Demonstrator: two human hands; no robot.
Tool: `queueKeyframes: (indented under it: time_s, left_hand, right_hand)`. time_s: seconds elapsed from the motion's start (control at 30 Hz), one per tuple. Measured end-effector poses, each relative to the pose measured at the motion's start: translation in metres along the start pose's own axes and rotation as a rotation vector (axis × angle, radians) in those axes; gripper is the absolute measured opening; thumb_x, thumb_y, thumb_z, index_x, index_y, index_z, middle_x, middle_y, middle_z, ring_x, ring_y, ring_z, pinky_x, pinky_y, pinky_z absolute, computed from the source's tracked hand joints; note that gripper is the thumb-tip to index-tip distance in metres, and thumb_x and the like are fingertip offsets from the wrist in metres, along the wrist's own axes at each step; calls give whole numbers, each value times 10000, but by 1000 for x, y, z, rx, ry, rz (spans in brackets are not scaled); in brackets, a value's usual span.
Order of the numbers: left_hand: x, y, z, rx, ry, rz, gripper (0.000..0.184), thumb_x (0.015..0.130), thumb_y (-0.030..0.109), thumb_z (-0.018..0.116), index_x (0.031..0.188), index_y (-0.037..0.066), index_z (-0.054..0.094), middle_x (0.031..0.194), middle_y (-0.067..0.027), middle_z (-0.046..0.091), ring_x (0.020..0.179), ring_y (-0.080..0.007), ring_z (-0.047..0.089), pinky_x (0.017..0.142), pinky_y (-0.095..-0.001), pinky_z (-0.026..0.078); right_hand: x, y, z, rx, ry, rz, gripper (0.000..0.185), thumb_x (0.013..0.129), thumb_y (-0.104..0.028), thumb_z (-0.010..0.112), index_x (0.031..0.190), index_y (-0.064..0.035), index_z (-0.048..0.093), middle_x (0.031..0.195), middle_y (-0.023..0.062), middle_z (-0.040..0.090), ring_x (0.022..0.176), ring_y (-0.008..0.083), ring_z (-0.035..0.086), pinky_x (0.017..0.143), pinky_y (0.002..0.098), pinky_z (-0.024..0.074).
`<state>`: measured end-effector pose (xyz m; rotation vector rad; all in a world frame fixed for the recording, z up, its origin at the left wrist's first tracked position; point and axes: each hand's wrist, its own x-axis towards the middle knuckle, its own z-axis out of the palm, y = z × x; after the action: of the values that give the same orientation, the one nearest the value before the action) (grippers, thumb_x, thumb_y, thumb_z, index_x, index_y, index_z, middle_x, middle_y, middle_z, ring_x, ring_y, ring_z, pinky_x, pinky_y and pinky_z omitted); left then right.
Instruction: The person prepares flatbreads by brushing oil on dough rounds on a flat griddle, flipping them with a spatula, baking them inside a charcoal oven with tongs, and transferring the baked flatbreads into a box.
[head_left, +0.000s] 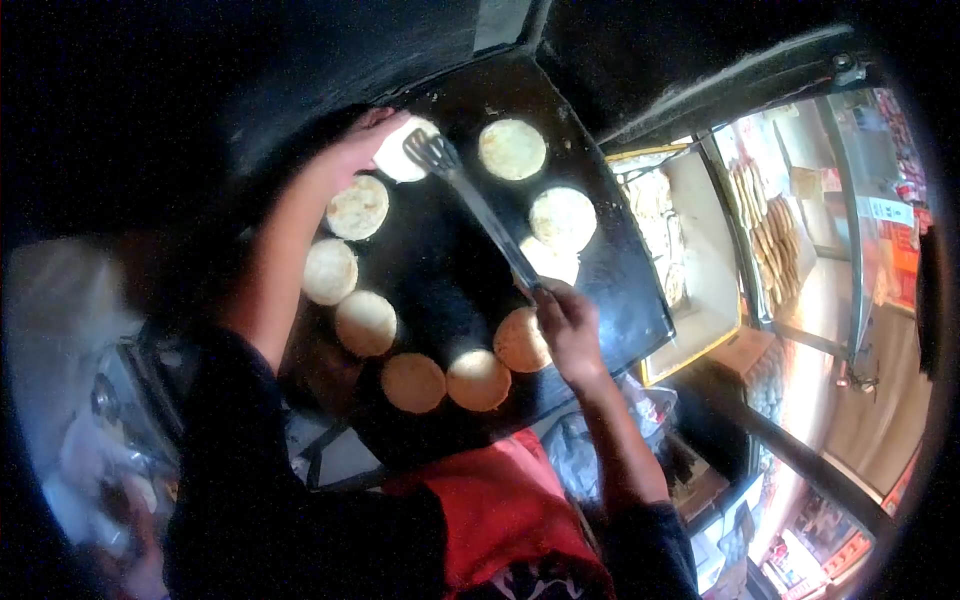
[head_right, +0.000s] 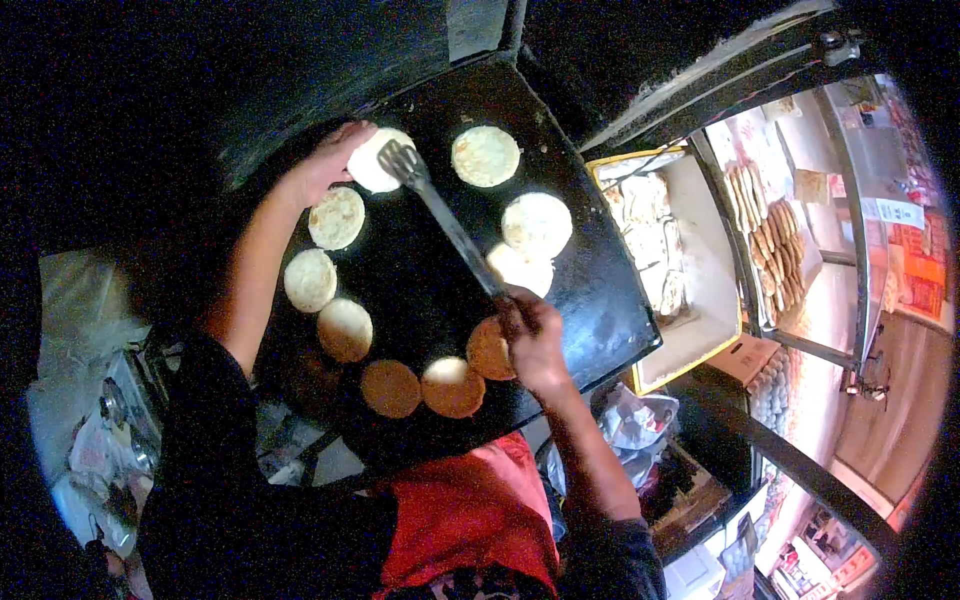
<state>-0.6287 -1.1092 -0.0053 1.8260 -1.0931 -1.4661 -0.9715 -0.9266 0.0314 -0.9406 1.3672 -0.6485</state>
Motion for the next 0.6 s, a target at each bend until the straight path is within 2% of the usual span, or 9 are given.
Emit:
queueKeyframes:
  time_s: [0.07,0.13,0.2,0.23,0.33,0.43,0.47,0.53,0.6]
  left_hand:
    - [1,1,-3,105,147,30,665,923,512,551,1403,68,434,1329,-100,558,1177,-230,548,1031,-370,404]
    - [14,-13,-3,210,276,59,591,937,432,581,1374,53,463,1298,-97,583,1160,-233,561,1022,-363,415]
    - [41,-45,-3,333,274,453,453,946,260,603,1330,42,505,1272,-94,604,1157,-243,572,1003,-348,437]
    - [18,-25,15,341,221,527,368,947,154,589,1296,48,539,1281,-100,602,1170,-249,569,988,-338,451]
    - [0,2,67,599,7,664,364,949,97,523,1312,62,515,1322,-136,557,1220,-295,526,1032,-397,418]
    - [-19,25,114,736,5,978,431,898,76,520,1327,82,490,1266,-164,555,1243,-343,465,1032,-446,380]
    - [-21,28,125,873,16,994,433,899,76,510,1331,89,487,1288,-152,549,1259,-333,456,1057,-449,352]
    - [-8,12,139,1087,150,966,436,893,67,510,1328,95,485,1279,-143,557,1258,-325,457,1053,-452,342]
    - [-6,11,133,1098,110,934,428,897,96,526,1323,96,487,1287,-142,555,1255,-327,459,1049,-452,342]
  right_hand:
    - [-21,-11,-20,-134,77,19,218,968,-53,520,1156,28,596,786,-16,557,675,87,476,598,241,411]
    - [-53,-11,-36,66,224,83,211,983,-81,507,1134,35,600,770,-29,528,648,63,442,562,227,372]
    - [-86,4,-61,34,331,110,211,983,-81,509,1134,42,591,768,-33,511,637,51,421,548,218,352]
    - [-104,21,-75,65,375,99,210,982,-78,509,1137,39,588,780,-31,516,639,52,427,551,215,355]
    - [-148,32,-95,36,420,116,196,976,-60,516,1127,45,585,821,-20,541,651,54,455,554,201,365]
    - [-163,33,-91,-69,508,118,256,975,-94,538,1162,75,586,861,-11,571,688,55,466,584,203,383]
    - [-160,32,-90,-197,517,129,280,975,-106,537,1173,87,580,855,-9,565,696,61,457,586,215,384]
    - [-144,30,-84,-89,484,94,286,972,-103,531,1179,89,579,849,-1,557,690,73,454,581,229,389]
    - [-121,38,-89,-220,432,69,279,965,-87,525,1187,74,573,859,39,588,693,84,471,594,238,411]
